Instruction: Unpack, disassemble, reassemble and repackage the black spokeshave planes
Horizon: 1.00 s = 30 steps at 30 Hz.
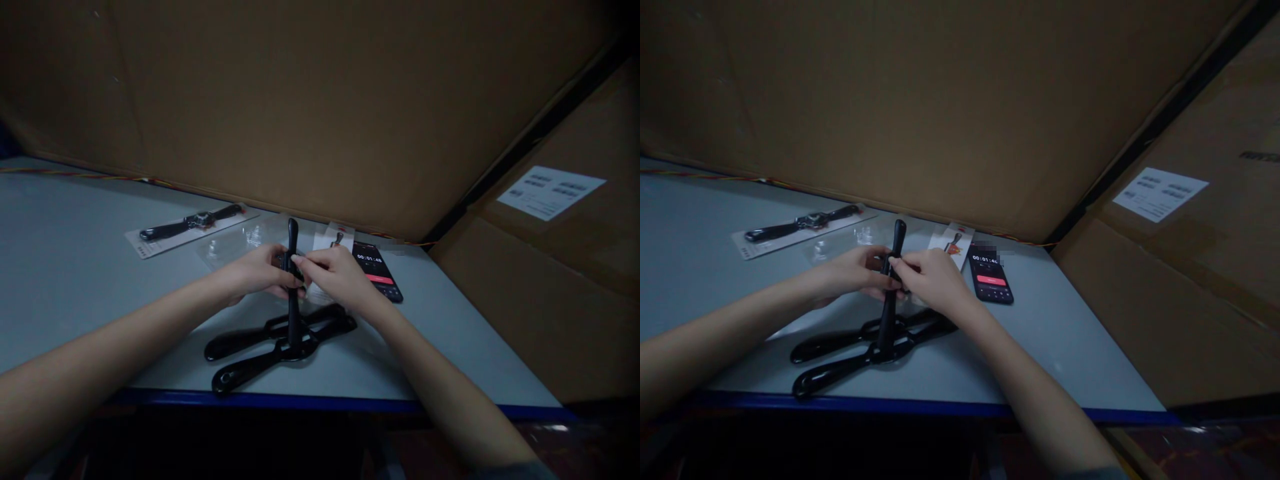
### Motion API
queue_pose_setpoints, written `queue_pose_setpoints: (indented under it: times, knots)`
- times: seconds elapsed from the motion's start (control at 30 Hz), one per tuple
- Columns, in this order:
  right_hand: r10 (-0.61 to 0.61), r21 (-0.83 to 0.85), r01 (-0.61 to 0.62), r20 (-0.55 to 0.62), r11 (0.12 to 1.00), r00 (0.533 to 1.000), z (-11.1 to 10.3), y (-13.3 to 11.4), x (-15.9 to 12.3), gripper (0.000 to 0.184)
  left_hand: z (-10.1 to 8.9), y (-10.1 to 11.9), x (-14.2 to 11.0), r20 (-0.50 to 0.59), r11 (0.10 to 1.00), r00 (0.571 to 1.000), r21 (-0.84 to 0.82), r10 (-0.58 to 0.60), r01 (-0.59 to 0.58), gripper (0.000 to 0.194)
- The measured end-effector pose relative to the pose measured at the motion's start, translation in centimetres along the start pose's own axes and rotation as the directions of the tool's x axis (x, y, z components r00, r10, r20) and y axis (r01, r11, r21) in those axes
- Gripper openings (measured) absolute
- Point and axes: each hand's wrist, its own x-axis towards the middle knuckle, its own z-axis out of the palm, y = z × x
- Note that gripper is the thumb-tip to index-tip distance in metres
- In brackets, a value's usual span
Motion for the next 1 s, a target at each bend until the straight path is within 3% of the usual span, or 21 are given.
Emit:
queue_pose_setpoints:
  times: [0.1, 0.17, 0.37, 0.53, 0.63, 0.83, 1.0]
  knots:
    - [-0.01, 0.249, 0.003, 0.027, 0.969, 1.0, -0.3, 0.1, 0.0, 0.047, -0.1, 0.2, 0.0, -0.046, 1.0, 0.999, -0.012, -0.008, 0.007, 0.037]
    - [-0.03, 0.294, 0.026, 0.009, 0.955, 1.0, -0.6, 0.1, 0.0, 0.047, -0.2, 0.3, 0.0, -0.075, 1.0, 0.997, -0.008, -0.027, 0.026, 0.041]
    - [-0.142, 0.006, 0.142, -0.012, 0.99, 0.99, -1.1, 0.2, 0.1, 0.044, -0.4, 0.3, 0.0, -0.022, 0.999, 1.0, 0.035, -0.008, 0.009, 0.037]
    - [-0.152, -0.232, 0.141, -0.031, 0.962, 0.988, -1.5, 0.2, 0.1, 0.044, -0.3, 0.4, -0.1, -0.073, 0.999, 0.997, 0.011, -0.032, 0.033, 0.047]
    - [-0.155, -0.263, 0.138, -0.045, 0.955, 0.987, -1.5, 0.2, 0.1, 0.044, -0.3, 0.4, 0.0, -0.086, 0.999, 0.996, -0.004, -0.036, 0.036, 0.049]
    - [-0.227, -0.159, 0.225, 0.001, 0.961, 0.974, -1.2, 0.0, 0.0, 0.045, -0.6, 0.1, 0.2, -0.071, 1.0, 0.997, 0.0, -0.007, 0.007, 0.041]
    - [-0.198, -0.256, 0.188, -0.013, 0.948, 0.98, -1.4, -0.1, 0.0, 0.042, -0.5, 0.2, 0.0, -0.069, 1.0, 0.997, -0.008, -0.016, 0.016, 0.044]
